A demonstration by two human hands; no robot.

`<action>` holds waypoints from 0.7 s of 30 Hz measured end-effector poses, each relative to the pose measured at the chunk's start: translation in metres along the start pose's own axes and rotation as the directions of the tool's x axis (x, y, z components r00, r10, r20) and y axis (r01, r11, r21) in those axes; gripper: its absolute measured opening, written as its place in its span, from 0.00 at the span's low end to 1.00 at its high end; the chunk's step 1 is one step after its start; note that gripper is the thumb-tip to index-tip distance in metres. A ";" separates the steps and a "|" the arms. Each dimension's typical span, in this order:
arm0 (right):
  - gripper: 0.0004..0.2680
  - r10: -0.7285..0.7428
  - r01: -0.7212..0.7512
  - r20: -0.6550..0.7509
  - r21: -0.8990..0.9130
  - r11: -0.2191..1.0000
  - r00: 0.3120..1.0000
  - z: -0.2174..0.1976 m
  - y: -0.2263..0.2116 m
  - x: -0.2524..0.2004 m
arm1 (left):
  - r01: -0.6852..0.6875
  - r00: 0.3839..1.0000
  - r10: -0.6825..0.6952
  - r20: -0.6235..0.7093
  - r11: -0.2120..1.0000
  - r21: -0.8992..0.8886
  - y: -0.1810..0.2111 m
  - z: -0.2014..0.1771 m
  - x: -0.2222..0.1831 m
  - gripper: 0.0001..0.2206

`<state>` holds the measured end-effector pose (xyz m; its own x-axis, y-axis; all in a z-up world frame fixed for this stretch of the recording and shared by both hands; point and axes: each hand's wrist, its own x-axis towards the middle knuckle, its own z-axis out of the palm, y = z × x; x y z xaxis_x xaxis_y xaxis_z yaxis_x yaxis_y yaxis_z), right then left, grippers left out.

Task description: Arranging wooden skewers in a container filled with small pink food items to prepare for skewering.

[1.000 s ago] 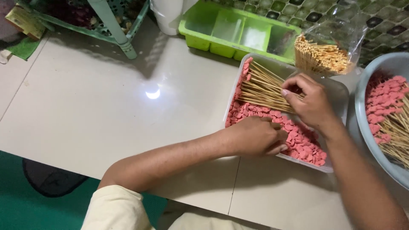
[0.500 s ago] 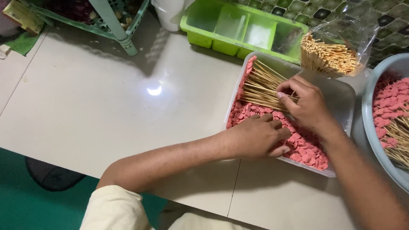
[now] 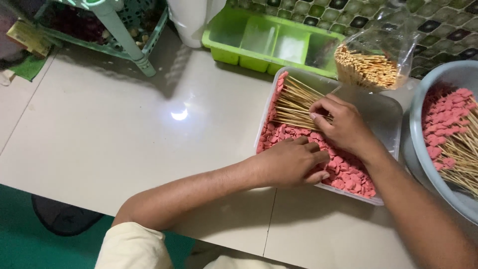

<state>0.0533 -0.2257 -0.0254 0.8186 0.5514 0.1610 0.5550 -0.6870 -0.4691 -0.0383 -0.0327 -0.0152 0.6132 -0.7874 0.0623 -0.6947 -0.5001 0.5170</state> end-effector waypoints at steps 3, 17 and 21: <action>0.04 0.005 -0.005 -0.003 0.013 1.000 1.000 0.000 -0.001 0.001 | -0.004 1.000 0.004 -0.004 1.000 -0.005 -0.001 0.001 0.001 0.21; 0.05 0.022 -0.022 0.015 -0.021 1.000 1.000 0.002 0.004 -0.001 | -0.009 1.000 0.009 0.007 1.000 -0.026 -0.003 0.003 0.002 0.22; 0.06 -0.007 0.007 0.006 -0.035 0.999 1.000 0.004 0.008 0.000 | -0.001 1.000 0.002 0.022 0.999 -0.037 -0.003 0.000 0.002 0.22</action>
<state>0.0573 -0.2297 -0.0328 0.8140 0.5588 0.1589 0.5655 -0.6995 -0.4370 -0.0350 -0.0331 -0.0166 0.6034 -0.7962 0.0447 -0.6812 -0.4855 0.5480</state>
